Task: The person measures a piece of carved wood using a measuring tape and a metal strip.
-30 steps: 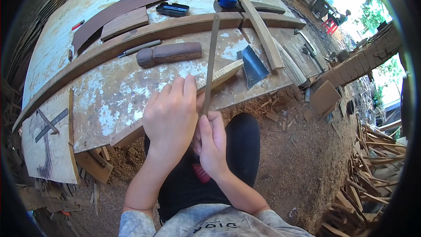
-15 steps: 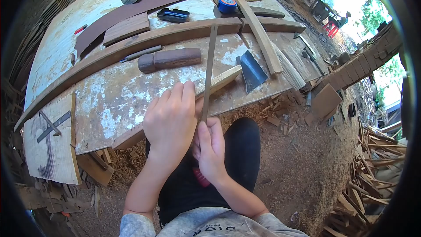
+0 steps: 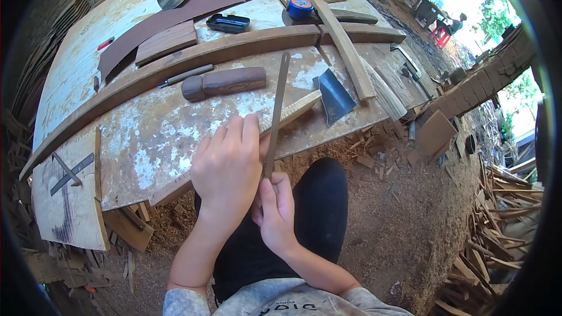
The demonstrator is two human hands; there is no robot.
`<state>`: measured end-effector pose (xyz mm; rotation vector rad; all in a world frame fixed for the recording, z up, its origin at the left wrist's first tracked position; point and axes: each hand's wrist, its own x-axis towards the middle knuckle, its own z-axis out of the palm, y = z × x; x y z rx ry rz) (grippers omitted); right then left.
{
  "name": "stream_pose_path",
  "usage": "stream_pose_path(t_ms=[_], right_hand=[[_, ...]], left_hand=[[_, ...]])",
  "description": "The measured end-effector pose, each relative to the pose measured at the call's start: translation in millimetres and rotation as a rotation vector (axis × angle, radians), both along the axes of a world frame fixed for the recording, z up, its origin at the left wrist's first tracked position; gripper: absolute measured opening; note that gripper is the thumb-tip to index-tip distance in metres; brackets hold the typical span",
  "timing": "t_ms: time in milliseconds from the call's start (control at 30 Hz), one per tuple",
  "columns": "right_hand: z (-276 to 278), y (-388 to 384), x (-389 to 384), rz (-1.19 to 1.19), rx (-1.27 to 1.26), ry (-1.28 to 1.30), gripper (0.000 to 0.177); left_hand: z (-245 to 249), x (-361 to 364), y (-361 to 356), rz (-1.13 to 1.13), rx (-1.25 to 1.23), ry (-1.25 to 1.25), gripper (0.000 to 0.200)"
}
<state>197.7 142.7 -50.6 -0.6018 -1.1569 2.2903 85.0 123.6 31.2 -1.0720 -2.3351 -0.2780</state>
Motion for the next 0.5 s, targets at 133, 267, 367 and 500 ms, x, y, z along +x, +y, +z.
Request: stream_pose_path(t_ms=[133, 267, 367, 500], right_hand=[[23.2, 18.6, -18.3, -0.047, 0.017, 0.027, 0.017], [18.2, 22.4, -23.4, -0.064, 0.052, 0.058, 0.019], [10.6, 13.3, -12.9, -0.050, 0.046, 0.042, 0.019], [5.8, 13.7, -5.8, -0.045, 0.093, 0.039, 0.024]], left_hand=[[0.1, 1.7, -2.2, -0.015, -0.005, 0.005, 0.026], [0.1, -1.2, -1.4, -0.021, 0.014, -0.033, 0.026], [-0.7, -2.8, -0.7, -0.031, 0.053, -0.072, 0.034], [-1.5, -2.8, 0.5, -0.040, 0.065, -0.058, 0.035]])
